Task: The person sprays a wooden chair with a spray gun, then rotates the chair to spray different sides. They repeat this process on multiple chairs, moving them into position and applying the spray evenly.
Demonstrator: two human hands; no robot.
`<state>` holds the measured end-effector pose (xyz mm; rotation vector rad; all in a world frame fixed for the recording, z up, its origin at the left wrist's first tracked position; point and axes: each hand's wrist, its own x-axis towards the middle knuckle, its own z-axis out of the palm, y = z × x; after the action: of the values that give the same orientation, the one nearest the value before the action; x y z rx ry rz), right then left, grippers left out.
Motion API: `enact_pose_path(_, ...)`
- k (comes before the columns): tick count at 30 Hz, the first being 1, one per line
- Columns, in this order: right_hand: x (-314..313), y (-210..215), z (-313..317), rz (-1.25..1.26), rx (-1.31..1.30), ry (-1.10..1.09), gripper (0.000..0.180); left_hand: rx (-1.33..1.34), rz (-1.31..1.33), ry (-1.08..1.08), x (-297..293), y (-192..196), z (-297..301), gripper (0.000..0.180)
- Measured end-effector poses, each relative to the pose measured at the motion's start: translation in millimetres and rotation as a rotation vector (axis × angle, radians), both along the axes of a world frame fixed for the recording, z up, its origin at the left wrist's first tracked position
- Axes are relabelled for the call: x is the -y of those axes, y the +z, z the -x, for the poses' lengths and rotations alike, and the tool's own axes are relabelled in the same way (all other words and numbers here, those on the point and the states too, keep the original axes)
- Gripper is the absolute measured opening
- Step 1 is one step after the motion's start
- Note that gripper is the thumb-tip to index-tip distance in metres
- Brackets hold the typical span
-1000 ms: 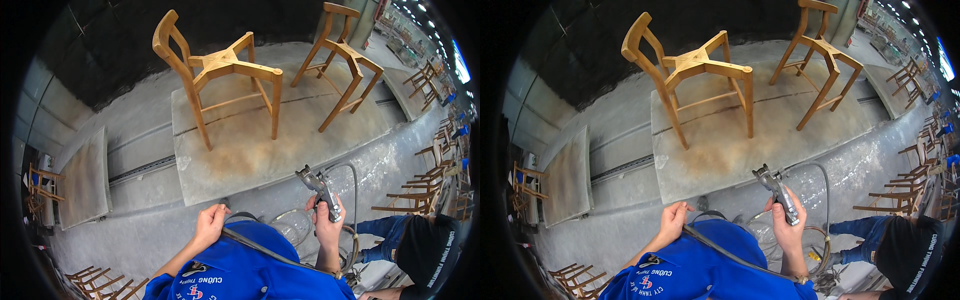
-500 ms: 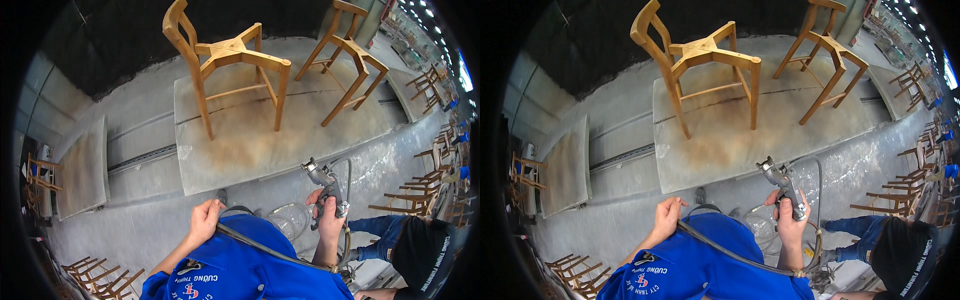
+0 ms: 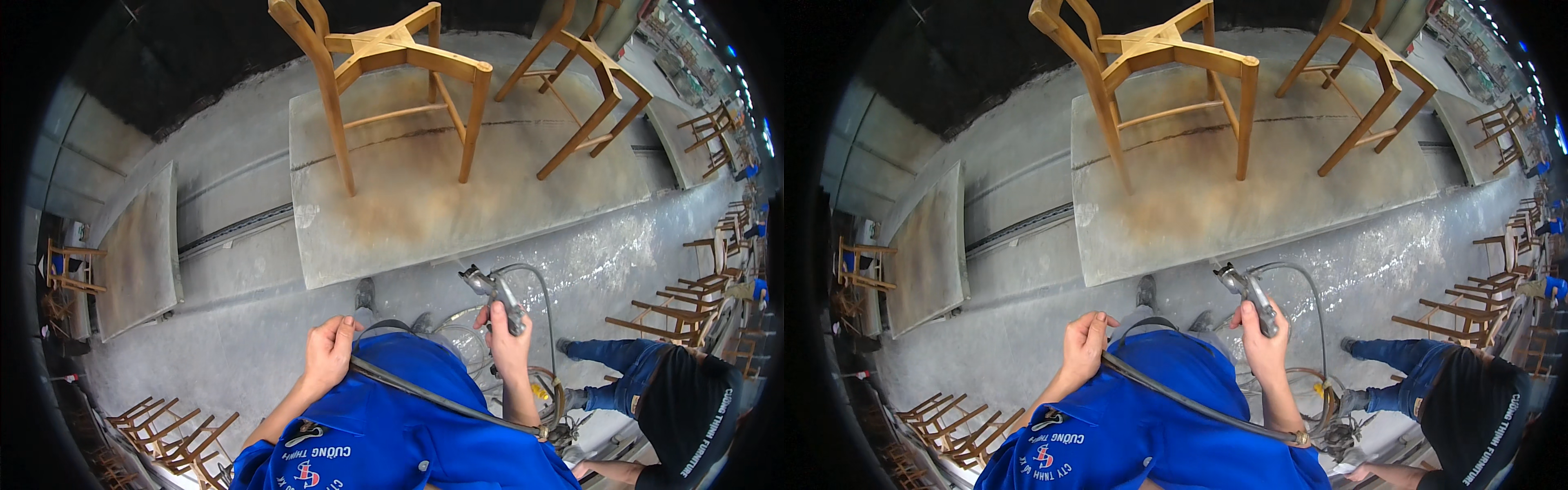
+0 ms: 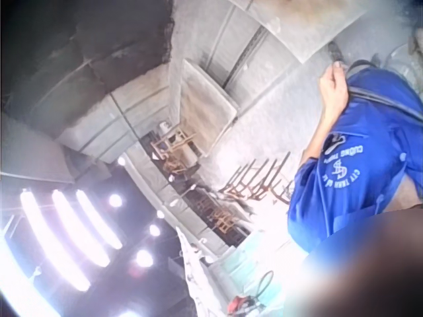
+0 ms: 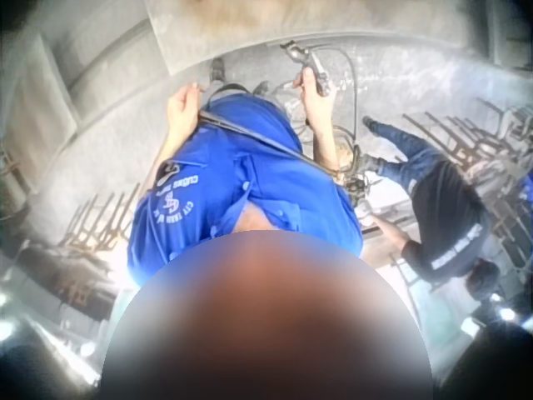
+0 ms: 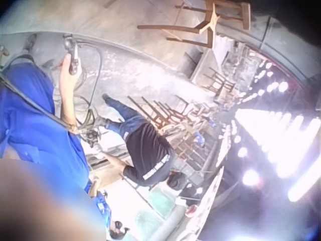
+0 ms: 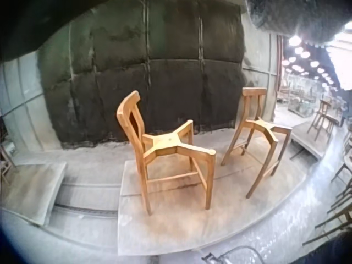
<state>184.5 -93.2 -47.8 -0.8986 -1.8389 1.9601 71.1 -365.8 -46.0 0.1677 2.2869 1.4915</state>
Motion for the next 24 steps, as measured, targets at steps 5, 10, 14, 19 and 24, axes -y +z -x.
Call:
enact_pose_path(5,4.2,-22.7,-1.1,0.015,0.322,0.016,0.03,0.005,0.039,0.012,7.0,4.3,-2.1,0.035)
enact_pose_path(10,11.0,-7.8,-16.4,0.145,0.057,-0.093,0.031,-0.012,0.063,-0.023,10.7,5.3,2.0,0.036)
enact_pose_path(14,14.8,12.1,-25.1,0.138,-0.236,-0.094,0.044,-0.039,0.052,-0.096,13.4,5.2,8.0,0.039)
enact_pose_path(19,13.3,32.0,-31.6,0.048,-0.234,-0.046,0.045,0.01,0.065,-0.079,9.2,12.1,11.8,0.034)
enact_pose_path(24,10.1,47.0,-35.0,0.034,-0.308,-0.116,0.047,0.035,0.086,-0.118,0.6,20.9,16.6,0.034)
